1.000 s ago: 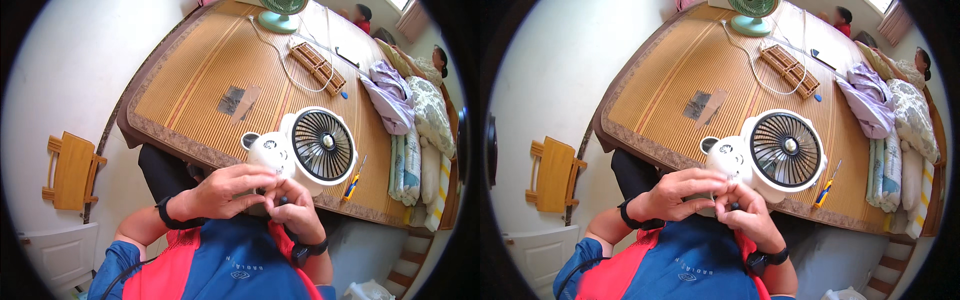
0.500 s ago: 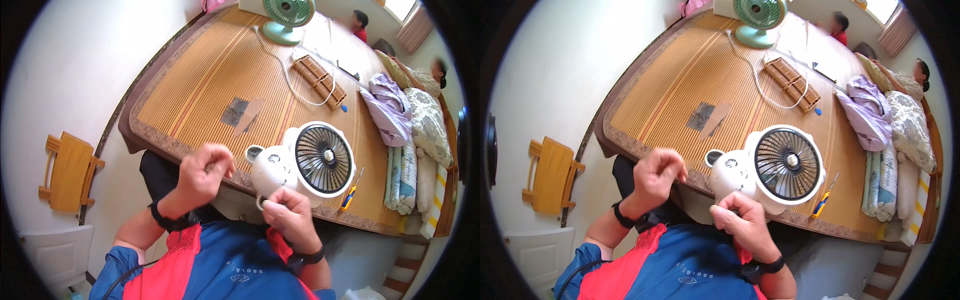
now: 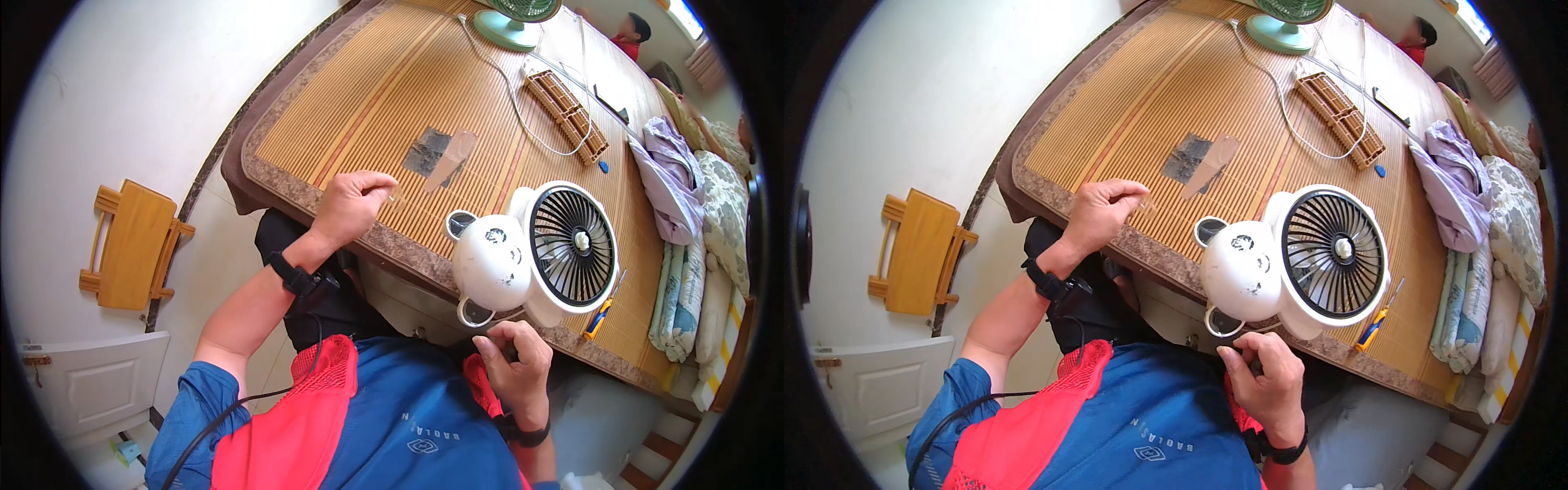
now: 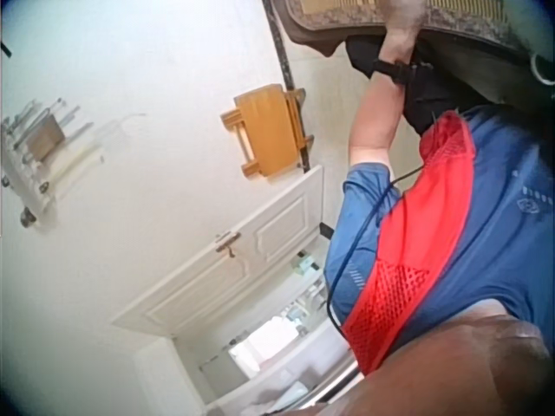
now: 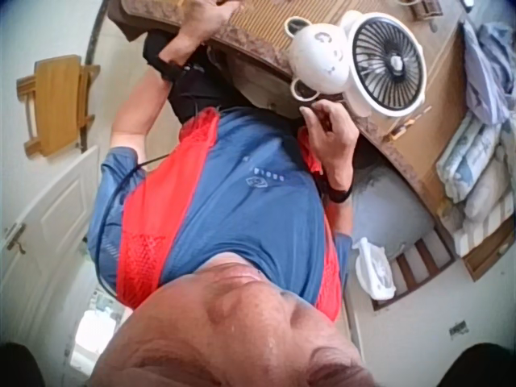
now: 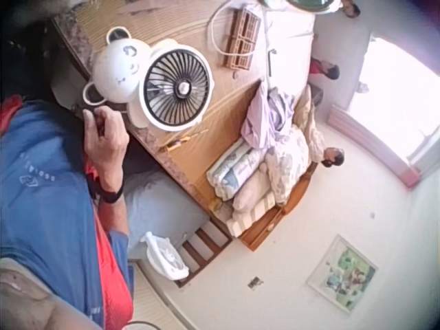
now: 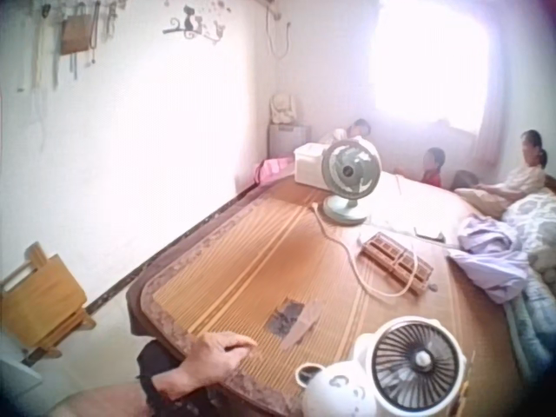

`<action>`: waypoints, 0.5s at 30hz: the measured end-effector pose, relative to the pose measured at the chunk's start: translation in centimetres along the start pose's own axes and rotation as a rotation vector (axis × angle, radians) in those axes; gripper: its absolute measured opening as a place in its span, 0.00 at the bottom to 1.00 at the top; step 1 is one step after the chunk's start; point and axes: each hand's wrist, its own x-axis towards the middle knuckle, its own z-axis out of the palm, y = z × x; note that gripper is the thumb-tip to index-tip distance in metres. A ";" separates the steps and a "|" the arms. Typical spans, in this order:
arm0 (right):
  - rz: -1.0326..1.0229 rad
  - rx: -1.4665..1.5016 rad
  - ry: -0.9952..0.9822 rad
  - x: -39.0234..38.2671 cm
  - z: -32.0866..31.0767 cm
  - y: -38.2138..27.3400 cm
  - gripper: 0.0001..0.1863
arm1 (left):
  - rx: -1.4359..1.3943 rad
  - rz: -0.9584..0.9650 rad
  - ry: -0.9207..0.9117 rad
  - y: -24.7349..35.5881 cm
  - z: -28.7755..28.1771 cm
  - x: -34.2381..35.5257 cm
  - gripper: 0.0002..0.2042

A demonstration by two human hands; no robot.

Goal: Disassembling and cleaning a small handheld fan using a screwdriver.

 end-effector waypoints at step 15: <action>-0.078 0.319 0.195 3.8 0.9 -2.6 0.09 | -0.496 -0.105 -0.581 11.9 4.2 -8.3 0.06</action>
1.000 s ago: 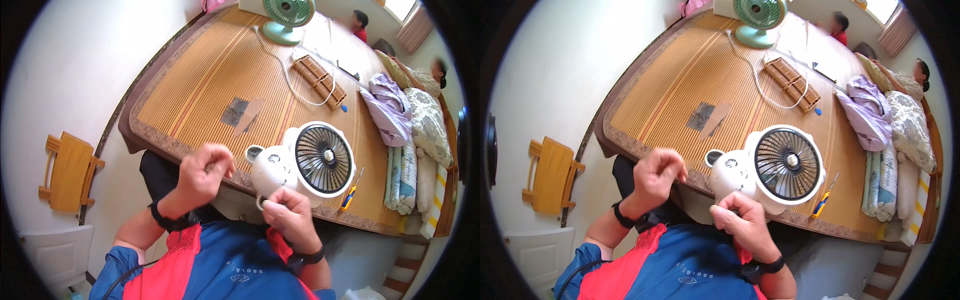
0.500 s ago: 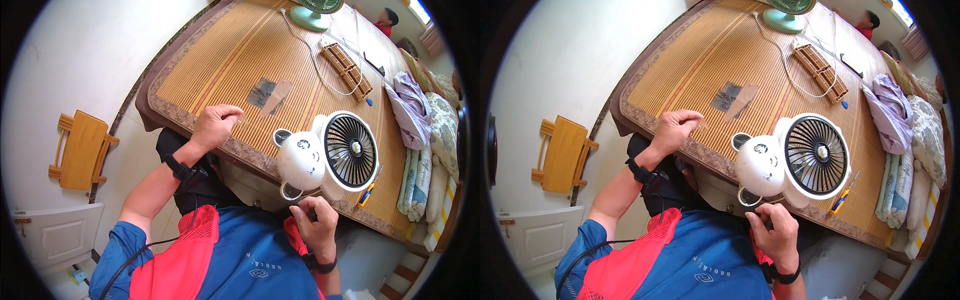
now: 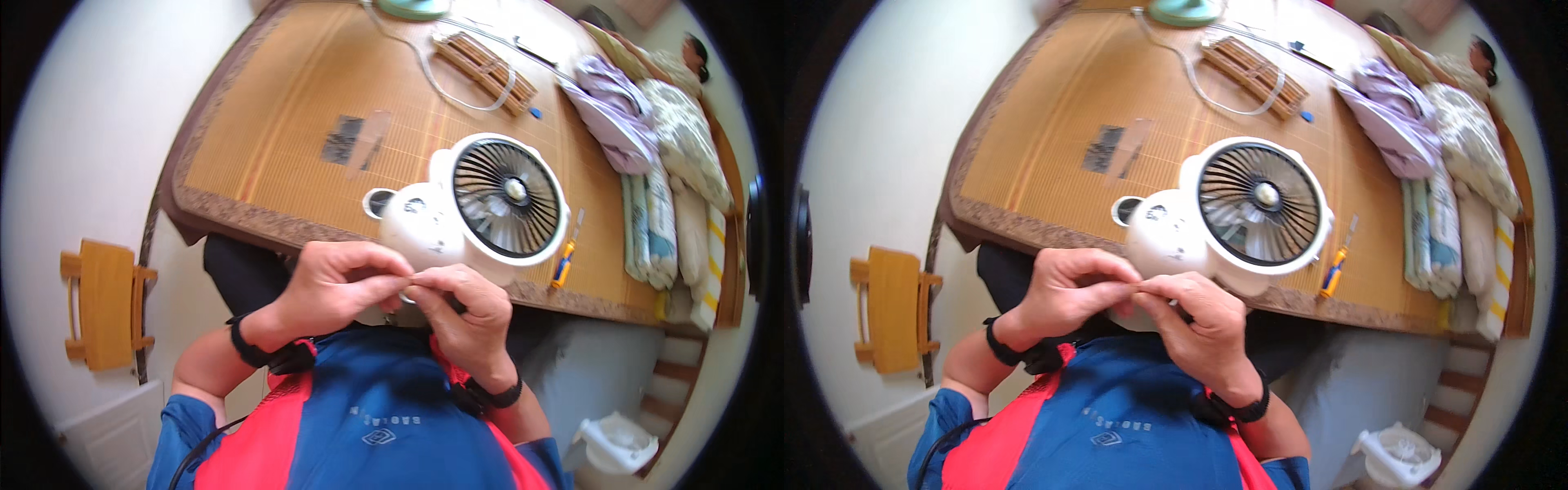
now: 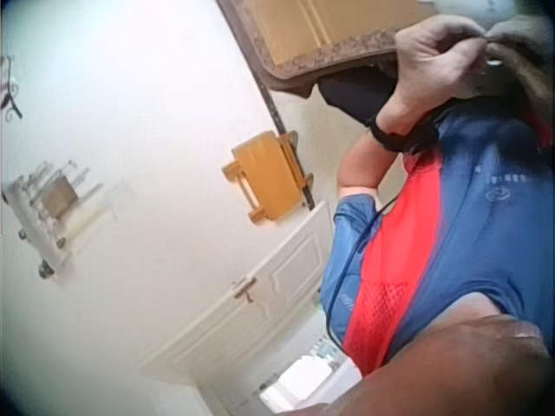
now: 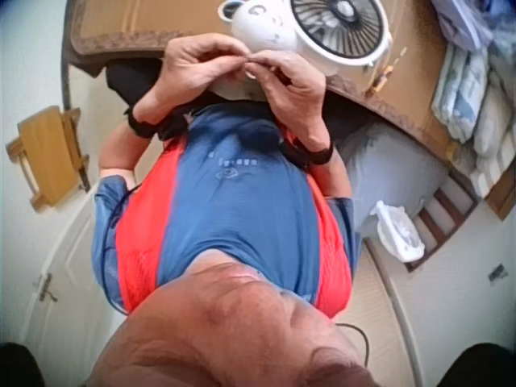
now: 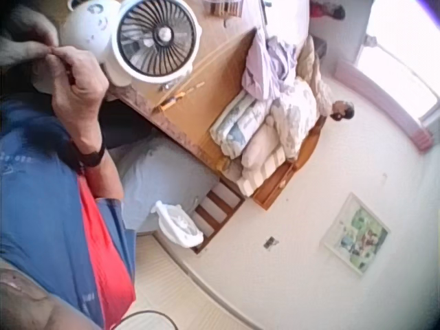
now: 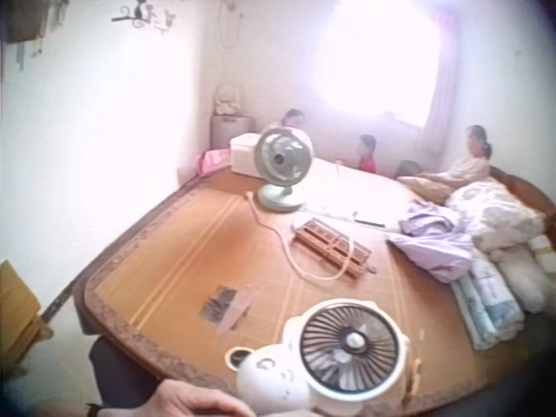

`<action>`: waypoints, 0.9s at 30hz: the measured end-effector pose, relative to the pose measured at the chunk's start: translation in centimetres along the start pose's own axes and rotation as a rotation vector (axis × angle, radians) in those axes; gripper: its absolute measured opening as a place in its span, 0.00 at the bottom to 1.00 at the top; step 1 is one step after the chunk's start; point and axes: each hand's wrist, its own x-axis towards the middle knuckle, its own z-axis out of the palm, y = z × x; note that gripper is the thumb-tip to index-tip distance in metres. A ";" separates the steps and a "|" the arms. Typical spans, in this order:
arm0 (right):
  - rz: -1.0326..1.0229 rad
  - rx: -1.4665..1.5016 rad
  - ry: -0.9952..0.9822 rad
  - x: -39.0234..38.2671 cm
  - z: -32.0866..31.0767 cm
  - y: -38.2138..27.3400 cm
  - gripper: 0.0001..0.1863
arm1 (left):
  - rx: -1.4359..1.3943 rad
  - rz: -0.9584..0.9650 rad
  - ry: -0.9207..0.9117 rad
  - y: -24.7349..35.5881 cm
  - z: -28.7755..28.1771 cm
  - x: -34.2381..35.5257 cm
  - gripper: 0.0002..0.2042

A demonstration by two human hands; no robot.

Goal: Disassembling and cleaning a small handheld fan using a screwdriver.

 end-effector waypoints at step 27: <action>-0.400 -0.334 -0.024 -2.1 -3.1 0.7 0.20 | -0.237 -0.030 0.159 0.4 0.6 0.9 0.05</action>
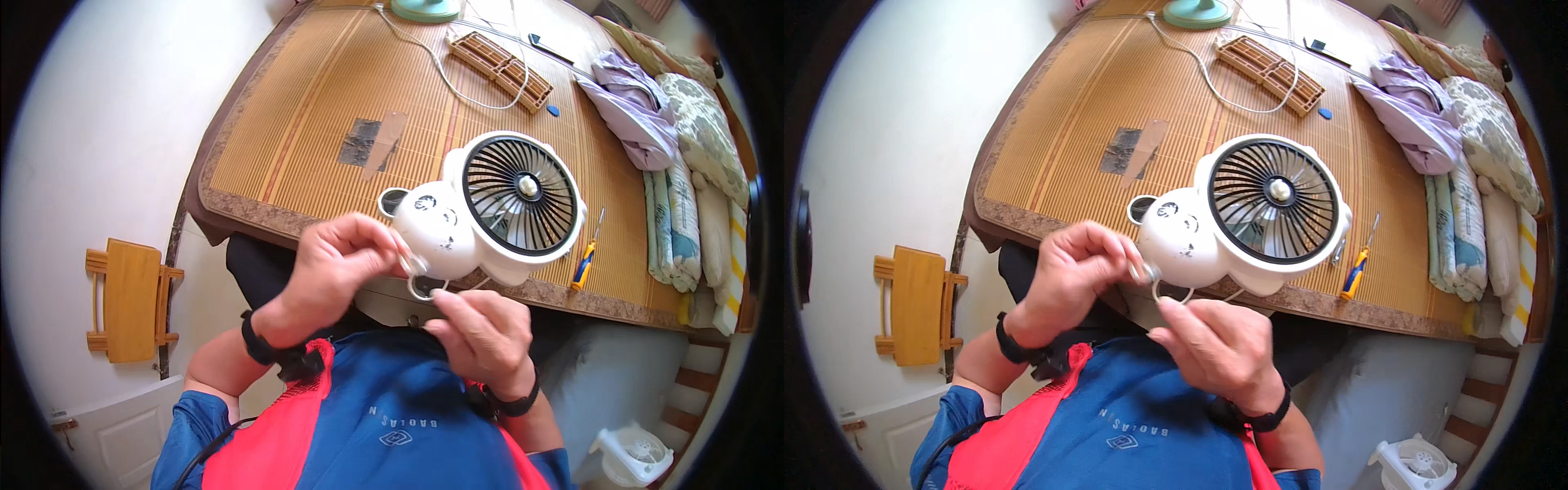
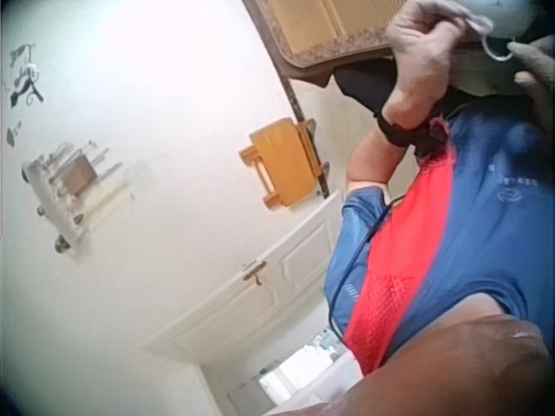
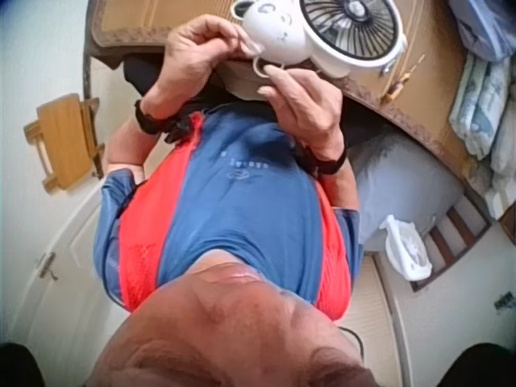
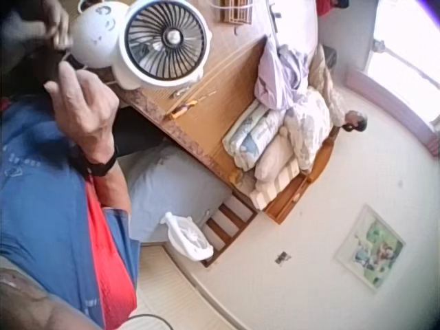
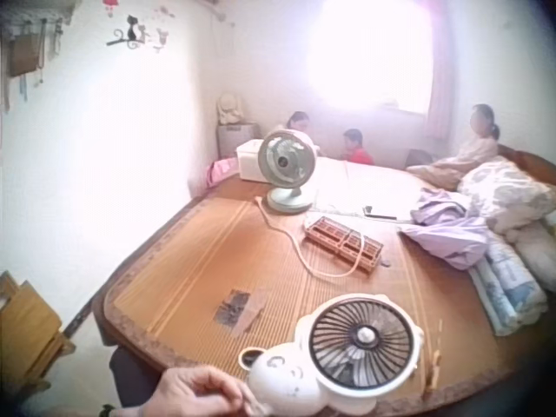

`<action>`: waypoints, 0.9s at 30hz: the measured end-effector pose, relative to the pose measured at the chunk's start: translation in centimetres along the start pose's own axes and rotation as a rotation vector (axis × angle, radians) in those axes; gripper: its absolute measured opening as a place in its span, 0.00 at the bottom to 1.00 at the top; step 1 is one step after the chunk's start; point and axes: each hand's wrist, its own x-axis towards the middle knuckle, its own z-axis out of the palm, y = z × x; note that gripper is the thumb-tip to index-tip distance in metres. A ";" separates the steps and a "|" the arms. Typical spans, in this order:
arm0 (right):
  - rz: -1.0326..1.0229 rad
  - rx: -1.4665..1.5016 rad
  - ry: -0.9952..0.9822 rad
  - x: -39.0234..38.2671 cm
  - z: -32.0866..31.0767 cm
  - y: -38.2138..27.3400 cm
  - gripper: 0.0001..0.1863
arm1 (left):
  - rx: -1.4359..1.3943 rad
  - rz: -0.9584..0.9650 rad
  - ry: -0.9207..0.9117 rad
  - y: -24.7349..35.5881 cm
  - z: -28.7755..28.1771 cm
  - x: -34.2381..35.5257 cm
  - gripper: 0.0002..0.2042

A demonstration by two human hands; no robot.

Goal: Disassembling and cleaning a small handheld fan using a screwdriver.

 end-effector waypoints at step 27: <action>0.709 0.036 0.610 -4.2 -9.1 17.4 0.22 | 1.247 0.532 0.555 -5.7 -23.0 11.6 0.14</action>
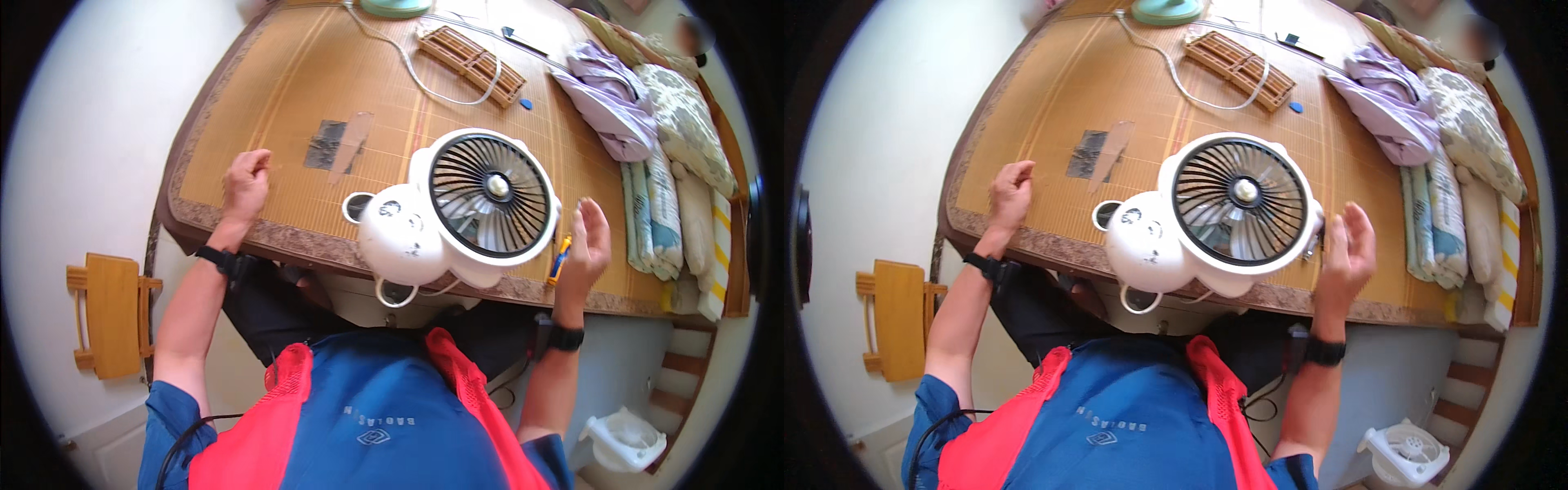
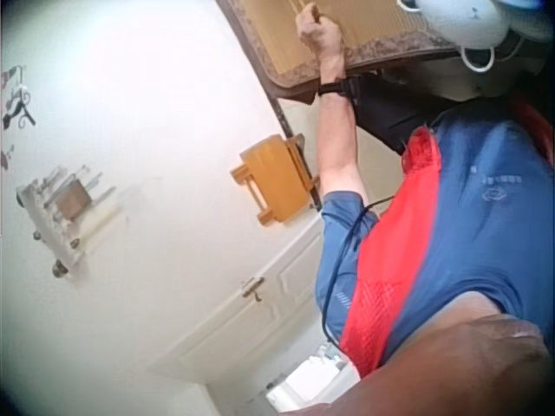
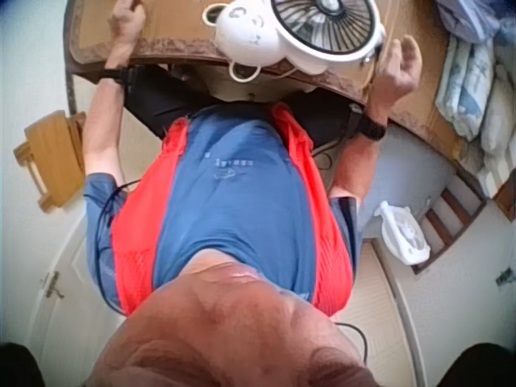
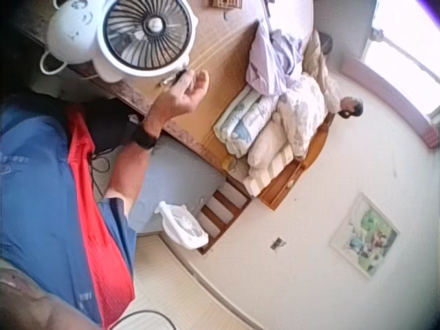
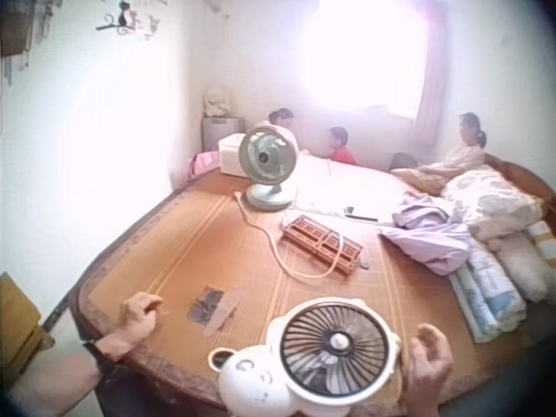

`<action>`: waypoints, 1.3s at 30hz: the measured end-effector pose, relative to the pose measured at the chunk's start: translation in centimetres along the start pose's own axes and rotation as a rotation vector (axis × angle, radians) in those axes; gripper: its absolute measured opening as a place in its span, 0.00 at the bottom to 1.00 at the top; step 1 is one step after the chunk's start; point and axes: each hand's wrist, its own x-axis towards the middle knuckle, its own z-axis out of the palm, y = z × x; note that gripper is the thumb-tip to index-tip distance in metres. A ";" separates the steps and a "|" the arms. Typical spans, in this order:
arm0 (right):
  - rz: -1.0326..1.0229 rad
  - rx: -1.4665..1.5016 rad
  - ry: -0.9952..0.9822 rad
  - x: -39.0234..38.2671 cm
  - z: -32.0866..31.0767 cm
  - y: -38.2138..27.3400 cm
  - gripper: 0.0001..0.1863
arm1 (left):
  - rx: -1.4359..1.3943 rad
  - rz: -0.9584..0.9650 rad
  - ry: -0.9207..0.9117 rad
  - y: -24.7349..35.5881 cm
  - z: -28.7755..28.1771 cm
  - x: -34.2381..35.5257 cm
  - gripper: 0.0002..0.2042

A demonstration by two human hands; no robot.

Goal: Disassembling and cleaning a small handheld fan using a screwdriver.

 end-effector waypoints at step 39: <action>0.292 0.498 -0.776 -13.7 13.2 -17.6 0.16 | -0.639 0.541 -0.116 22.9 -8.4 -6.6 0.24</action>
